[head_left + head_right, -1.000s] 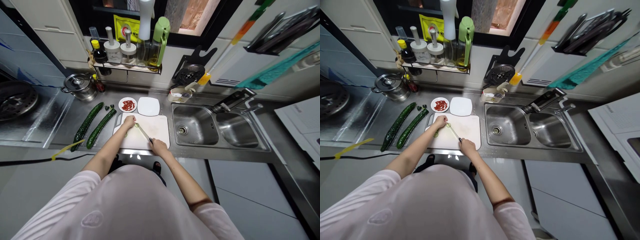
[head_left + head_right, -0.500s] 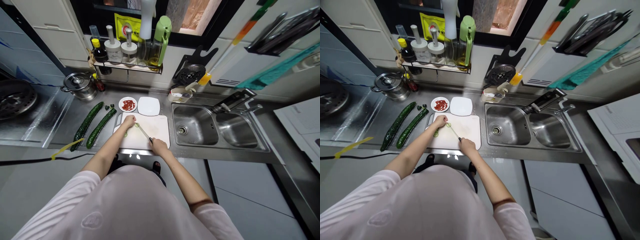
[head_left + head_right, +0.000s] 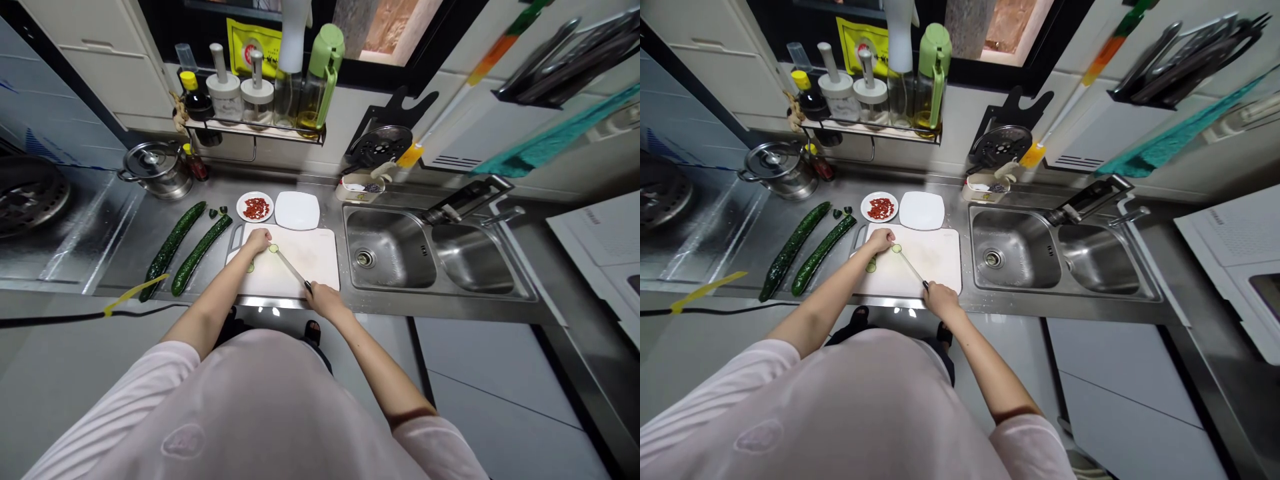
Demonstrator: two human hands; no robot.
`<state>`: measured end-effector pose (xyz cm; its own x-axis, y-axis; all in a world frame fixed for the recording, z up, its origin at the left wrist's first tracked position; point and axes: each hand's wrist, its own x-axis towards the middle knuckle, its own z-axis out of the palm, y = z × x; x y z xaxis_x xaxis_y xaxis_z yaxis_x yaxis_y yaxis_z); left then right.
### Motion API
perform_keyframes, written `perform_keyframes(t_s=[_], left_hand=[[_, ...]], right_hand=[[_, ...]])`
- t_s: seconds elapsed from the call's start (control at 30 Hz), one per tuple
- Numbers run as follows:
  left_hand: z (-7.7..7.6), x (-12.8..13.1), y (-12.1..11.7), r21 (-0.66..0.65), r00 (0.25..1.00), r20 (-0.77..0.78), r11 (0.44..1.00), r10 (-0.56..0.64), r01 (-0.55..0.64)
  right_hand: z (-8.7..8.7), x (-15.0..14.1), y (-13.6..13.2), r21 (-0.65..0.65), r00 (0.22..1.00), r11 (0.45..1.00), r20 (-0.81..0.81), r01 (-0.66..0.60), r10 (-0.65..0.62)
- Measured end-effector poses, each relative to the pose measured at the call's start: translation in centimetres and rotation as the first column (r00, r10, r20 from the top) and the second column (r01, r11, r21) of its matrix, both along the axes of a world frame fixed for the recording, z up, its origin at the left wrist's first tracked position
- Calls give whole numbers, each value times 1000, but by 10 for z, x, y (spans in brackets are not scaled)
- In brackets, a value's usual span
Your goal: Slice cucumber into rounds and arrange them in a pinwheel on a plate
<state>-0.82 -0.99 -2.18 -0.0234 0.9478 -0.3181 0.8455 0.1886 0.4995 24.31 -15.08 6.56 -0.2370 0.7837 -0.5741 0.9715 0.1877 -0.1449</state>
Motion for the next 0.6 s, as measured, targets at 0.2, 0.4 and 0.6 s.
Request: perform_keyframes(t_s=[0.2,0.4,0.6], left_hand=[[1,0,1,-17,1000,-10,1000,1,-1],[0,0,1,-7,1000,-22,1000,-1,1],[-2,0,2,-12,1000,-25,1000,-1,1]], right_hand=[[0,-5,2,-3,1000,1000,-14,-2,2],[-3,-15,14,-4,999,1000,-35,6,-7],[-5,-17,17,-8,999,1000,-43,1,-1]])
